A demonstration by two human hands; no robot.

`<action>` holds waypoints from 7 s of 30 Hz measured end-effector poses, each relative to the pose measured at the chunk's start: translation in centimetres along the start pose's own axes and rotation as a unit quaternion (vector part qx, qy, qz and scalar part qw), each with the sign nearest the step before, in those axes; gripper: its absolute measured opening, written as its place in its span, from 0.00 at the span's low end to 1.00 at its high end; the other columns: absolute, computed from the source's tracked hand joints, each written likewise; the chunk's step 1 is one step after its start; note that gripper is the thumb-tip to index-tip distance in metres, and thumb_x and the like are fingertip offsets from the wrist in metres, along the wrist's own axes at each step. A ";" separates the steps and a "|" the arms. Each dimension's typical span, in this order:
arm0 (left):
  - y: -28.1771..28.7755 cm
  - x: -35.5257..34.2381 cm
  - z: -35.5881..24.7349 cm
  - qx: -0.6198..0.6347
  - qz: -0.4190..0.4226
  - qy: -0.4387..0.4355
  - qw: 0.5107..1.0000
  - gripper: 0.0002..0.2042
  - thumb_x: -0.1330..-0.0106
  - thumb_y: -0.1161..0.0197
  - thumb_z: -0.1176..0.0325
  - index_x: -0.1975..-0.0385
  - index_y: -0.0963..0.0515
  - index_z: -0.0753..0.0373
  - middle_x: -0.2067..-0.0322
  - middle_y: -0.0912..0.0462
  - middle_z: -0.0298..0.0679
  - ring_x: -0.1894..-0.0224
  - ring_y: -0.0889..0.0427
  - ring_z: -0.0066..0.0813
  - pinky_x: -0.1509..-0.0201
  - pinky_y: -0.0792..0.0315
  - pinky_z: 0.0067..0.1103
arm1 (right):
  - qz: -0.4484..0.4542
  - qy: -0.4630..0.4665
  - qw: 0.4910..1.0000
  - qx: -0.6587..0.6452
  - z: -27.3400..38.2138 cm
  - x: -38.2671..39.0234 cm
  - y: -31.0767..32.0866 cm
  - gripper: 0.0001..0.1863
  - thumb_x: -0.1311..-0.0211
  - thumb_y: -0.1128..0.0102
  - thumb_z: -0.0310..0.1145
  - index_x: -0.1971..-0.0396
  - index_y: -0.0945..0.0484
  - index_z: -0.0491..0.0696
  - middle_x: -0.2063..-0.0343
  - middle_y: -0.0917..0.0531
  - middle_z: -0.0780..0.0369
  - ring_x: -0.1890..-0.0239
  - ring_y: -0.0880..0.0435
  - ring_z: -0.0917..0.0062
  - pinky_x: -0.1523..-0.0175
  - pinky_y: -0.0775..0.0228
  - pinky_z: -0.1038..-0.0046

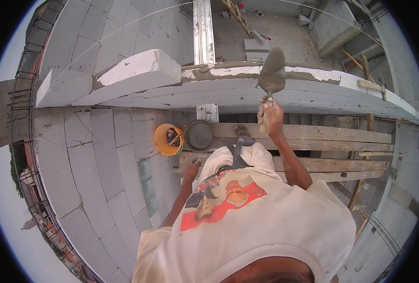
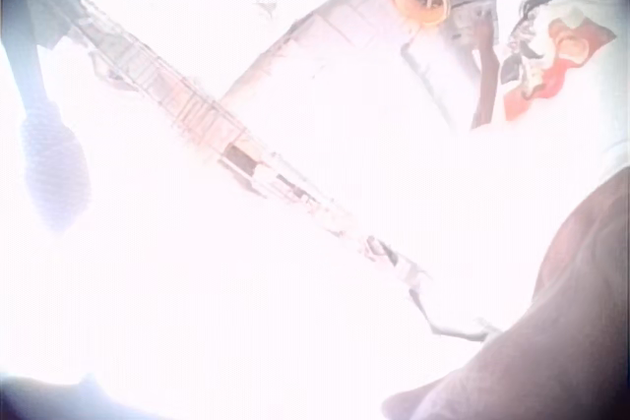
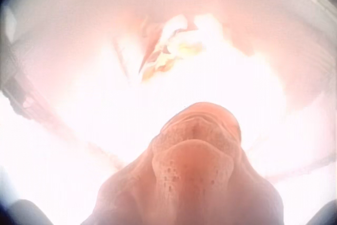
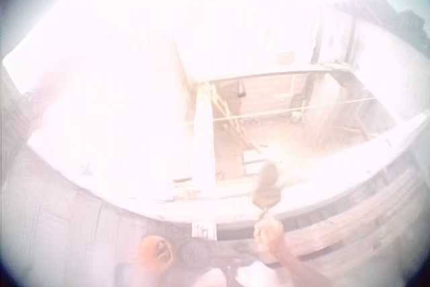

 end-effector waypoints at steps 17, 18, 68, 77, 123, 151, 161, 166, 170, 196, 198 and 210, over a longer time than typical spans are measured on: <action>2.3 11.6 16.3 -0.007 -0.068 0.111 0.991 0.28 0.34 0.33 0.59 0.42 0.25 0.77 0.61 0.14 0.45 0.60 0.16 0.29 0.60 0.23 0.24 | 0.088 -0.144 0.981 0.098 -10.8 0.2 -25.1 0.12 0.30 0.41 0.33 0.63 0.33 0.42 0.78 0.24 0.60 0.85 0.22 0.76 0.84 0.30 0.70; 2.2 11.5 18.3 -0.034 -0.055 0.099 0.993 0.28 0.34 0.33 0.59 0.42 0.26 0.77 0.61 0.14 0.45 0.60 0.16 0.29 0.60 0.23 0.24 | 0.084 -0.121 0.984 0.102 -11.4 -0.1 -25.4 0.12 0.30 0.40 0.33 0.63 0.33 0.42 0.79 0.24 0.60 0.85 0.22 0.75 0.83 0.30 0.70; -2.0 18.8 13.3 0.177 -0.250 0.163 0.938 0.29 0.35 0.33 0.57 0.42 0.25 0.77 0.53 0.14 0.55 0.54 0.14 0.38 0.49 0.22 0.28 | 0.421 -0.132 0.788 0.429 -25.1 -8.4 -41.3 0.35 0.33 0.37 0.53 0.41 0.25 0.36 0.67 0.14 0.52 0.60 0.14 0.62 0.53 0.22 0.60; -12.1 21.9 25.6 0.130 -0.181 0.129 0.966 0.24 0.32 0.32 0.62 0.43 0.23 0.74 0.49 0.15 0.51 0.46 0.16 0.37 0.41 0.24 0.27 | 0.355 0.084 0.822 0.437 -24.8 -9.9 -35.6 0.33 0.34 0.38 0.56 0.48 0.22 0.37 0.55 0.15 0.43 0.48 0.17 0.48 0.44 0.25 0.56; 2.3 -2.5 -4.3 -0.064 0.013 -0.075 0.995 0.25 0.34 0.37 0.63 0.43 0.24 0.77 0.50 0.15 0.55 0.48 0.16 0.40 0.41 0.26 0.28 | -0.048 -0.042 0.991 0.116 -0.8 -0.3 5.6 0.16 0.37 0.26 0.37 0.68 0.26 0.45 0.84 0.26 0.68 0.87 0.31 0.86 0.83 0.38 0.78; -14.7 9.3 15.0 0.126 -0.028 0.344 0.930 0.40 0.33 0.39 0.42 0.36 0.34 0.76 0.39 0.27 0.60 0.36 0.26 0.55 0.33 0.32 0.41 | 0.364 -0.106 0.665 0.644 -27.3 0.8 6.8 0.17 0.35 0.41 0.33 0.57 0.33 0.35 0.68 0.25 0.43 0.64 0.24 0.52 0.54 0.32 0.55; -19.4 2.7 16.9 0.099 -0.124 0.429 0.889 0.40 0.38 0.34 0.49 0.32 0.39 0.67 0.37 0.32 0.54 0.35 0.30 0.58 0.34 0.33 0.47 | 0.395 -0.057 0.600 0.693 -55.8 -5.5 0.1 0.26 0.47 0.26 0.33 0.58 0.32 0.34 0.58 0.26 0.42 0.52 0.26 0.46 0.46 0.35 0.51; -21.2 2.6 18.5 0.142 -0.163 0.428 0.878 0.36 0.40 0.33 0.53 0.35 0.34 0.66 0.37 0.32 0.52 0.35 0.31 0.55 0.33 0.34 0.46 | 0.400 0.014 0.574 0.715 -66.4 -7.8 -2.0 0.34 0.47 0.22 0.40 0.50 0.34 0.39 0.51 0.28 0.46 0.45 0.27 0.47 0.44 0.33 0.47; -22.7 3.7 18.8 0.180 -0.210 0.426 0.862 0.35 0.42 0.30 0.55 0.37 0.31 0.66 0.39 0.29 0.51 0.38 0.28 0.57 0.34 0.33 0.45 | 0.417 0.048 0.527 0.739 -69.2 -7.8 -3.0 0.32 0.48 0.21 0.40 0.53 0.31 0.40 0.54 0.26 0.47 0.48 0.26 0.49 0.46 0.32 0.49; -47.0 -4.6 55.2 0.798 -0.359 0.421 0.239 0.42 0.24 0.54 0.38 0.24 0.52 0.66 0.26 0.45 0.53 0.23 0.46 0.52 0.24 0.47 0.49 | 0.837 -0.138 0.110 0.518 -68.2 17.4 -7.9 0.22 0.39 0.29 0.38 0.51 0.20 0.40 0.65 0.15 0.53 0.60 0.14 0.58 0.53 0.23 0.59; -47.8 -6.5 56.2 0.814 -0.379 0.395 0.195 0.39 0.22 0.57 0.39 0.24 0.52 0.64 0.26 0.44 0.51 0.24 0.46 0.51 0.23 0.48 0.49 | 0.835 -0.094 0.185 0.510 -76.0 23.3 -13.0 0.22 0.36 0.31 0.43 0.52 0.22 0.40 0.57 0.18 0.50 0.52 0.16 0.57 0.47 0.26 0.60; -48.0 -10.6 59.6 0.826 -0.528 0.197 0.030 0.37 0.23 0.53 0.40 0.27 0.44 0.65 0.29 0.37 0.45 0.29 0.35 0.44 0.25 0.41 0.42 | 0.866 0.134 0.154 0.456 -103.0 41.4 -24.9 0.52 0.40 0.29 0.52 0.29 0.45 0.34 0.32 0.34 0.40 0.28 0.35 0.52 0.24 0.43 0.61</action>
Point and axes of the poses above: each hand's wrist, its own x-axis away from the middle knuckle, its own y-axis out of the back of the hand, z = x × y, the point moved 7 cm from there along -x, towards the middle knuckle
